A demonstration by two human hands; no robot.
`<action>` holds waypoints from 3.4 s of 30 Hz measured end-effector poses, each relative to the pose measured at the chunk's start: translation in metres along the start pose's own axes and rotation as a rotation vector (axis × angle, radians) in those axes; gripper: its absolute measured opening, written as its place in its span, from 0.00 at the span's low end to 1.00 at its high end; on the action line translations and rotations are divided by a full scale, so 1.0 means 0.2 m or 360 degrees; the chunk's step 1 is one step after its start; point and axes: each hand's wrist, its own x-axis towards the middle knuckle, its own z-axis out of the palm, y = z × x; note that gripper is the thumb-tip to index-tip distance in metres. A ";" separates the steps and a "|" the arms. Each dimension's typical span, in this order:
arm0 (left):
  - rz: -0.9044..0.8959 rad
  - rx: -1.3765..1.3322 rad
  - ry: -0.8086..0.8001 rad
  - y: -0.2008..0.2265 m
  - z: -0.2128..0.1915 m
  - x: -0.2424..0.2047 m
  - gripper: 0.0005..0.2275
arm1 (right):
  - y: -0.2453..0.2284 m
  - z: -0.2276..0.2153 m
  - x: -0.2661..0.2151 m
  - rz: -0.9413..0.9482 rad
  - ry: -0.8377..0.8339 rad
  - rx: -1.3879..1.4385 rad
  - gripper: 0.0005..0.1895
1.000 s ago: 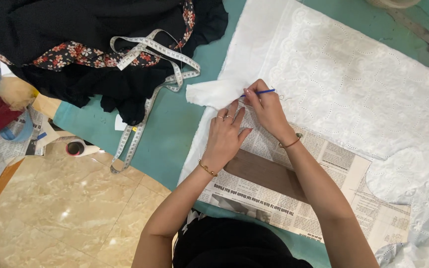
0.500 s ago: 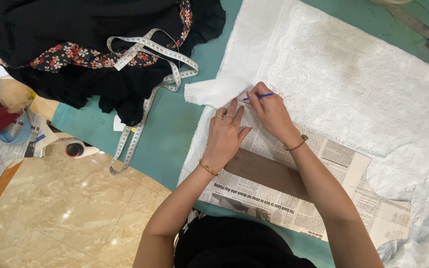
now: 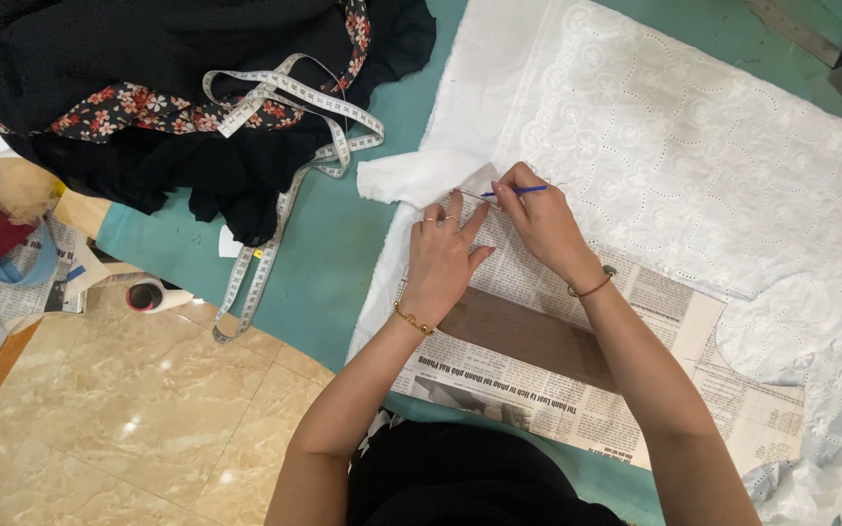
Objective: The person marks a pattern onto a piece of white lace fabric using a blue pen and a ruler. They position a newspaper sheet and a wooden block on the table, then trace lines and curves onto the fabric. The person adjusts the ruler and fabric multiple times to complete the markings.
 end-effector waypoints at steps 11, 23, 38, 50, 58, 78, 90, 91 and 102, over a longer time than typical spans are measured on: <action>-0.0014 0.0113 -0.0027 0.01 0.01 0.01 0.28 | 0.01 -0.04 -0.05 0.0053 0.0011 0.0030 0.12; -0.0003 0.0190 -0.0063 0.01 0.01 0.01 0.28 | -0.01 -0.04 -0.07 0.0111 0.0030 -0.0026 0.12; -0.0225 -0.0485 0.0239 0.14 -0.15 -0.67 0.22 | -0.07 0.19 -0.01 -0.0328 -0.0458 0.0575 0.23; -0.0368 0.0328 0.0169 0.25 -0.02 -1.22 0.27 | -0.23 0.43 -0.13 -0.0441 -0.0605 0.1004 0.09; -0.0315 0.0226 0.0200 0.21 -0.02 -1.22 0.26 | -0.47 0.56 -0.54 -0.0775 -0.0928 0.0151 0.09; -0.0302 0.0266 0.0216 0.19 0.03 -1.22 0.24 | -0.46 0.57 -0.54 -0.1128 -0.0771 -0.0083 0.09; -0.0337 0.0294 0.0089 0.17 0.06 -1.24 0.22 | -0.51 0.62 -0.62 -0.1073 -0.0951 -0.0024 0.11; -0.0359 0.0248 0.0023 0.17 0.06 -1.24 0.21 | -0.52 0.62 -0.62 -0.1020 -0.0993 0.0026 0.11; -0.0478 0.0087 0.0249 0.25 -0.09 -1.18 0.30 | -0.46 0.52 -0.50 -0.0863 -0.0791 -0.0008 0.11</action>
